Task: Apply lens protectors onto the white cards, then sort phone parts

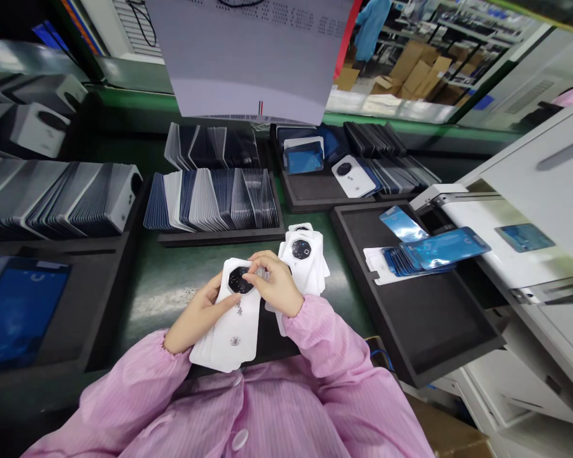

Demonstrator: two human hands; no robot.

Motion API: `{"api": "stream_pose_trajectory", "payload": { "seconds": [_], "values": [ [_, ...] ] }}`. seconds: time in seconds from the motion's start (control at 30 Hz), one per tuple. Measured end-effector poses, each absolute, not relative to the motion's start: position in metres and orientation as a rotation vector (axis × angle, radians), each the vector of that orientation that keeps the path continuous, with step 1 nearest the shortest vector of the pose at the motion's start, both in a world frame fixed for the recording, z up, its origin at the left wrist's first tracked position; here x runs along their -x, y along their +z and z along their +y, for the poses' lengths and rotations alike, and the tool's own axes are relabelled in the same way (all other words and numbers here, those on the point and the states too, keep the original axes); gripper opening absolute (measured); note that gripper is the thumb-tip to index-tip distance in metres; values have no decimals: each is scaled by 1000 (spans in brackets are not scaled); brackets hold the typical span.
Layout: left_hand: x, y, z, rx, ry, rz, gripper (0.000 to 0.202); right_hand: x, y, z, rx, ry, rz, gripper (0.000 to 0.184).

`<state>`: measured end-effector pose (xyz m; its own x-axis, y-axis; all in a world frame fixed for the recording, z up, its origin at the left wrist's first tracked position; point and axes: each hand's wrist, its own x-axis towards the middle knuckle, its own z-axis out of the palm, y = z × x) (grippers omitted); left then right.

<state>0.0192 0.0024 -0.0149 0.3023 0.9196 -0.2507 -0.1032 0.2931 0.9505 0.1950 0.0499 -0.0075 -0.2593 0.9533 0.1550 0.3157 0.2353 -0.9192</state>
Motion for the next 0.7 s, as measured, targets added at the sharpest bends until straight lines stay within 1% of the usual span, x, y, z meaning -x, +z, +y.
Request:
{"api": "stream_pose_trajectory", "payload": {
  "seconds": [0.17,0.27,0.43,0.53,0.63,0.7],
  "values": [
    [-20,-13,3,-900,908,985,67,-190,-12,48,1162,900,-1706,8],
    [-20,-16,1,-971,914,1036,67,-191,-14,48,1172,932,-1658,14],
    [-20,-23,-4,-1299,916,1203,64,-193,-15,51,1156,1075,-1563,10],
    [-20,-23,-4,-1368,891,1213,65,-195,-16,53,1143,1121,-1550,10],
    [-20,-23,-3,-1325,899,1166,65,-196,-15,53,1145,1095,-1585,10],
    [-21,-21,-4,-1230,894,1131,66,-195,-12,52,1146,1015,-1643,9]
  ]
}}
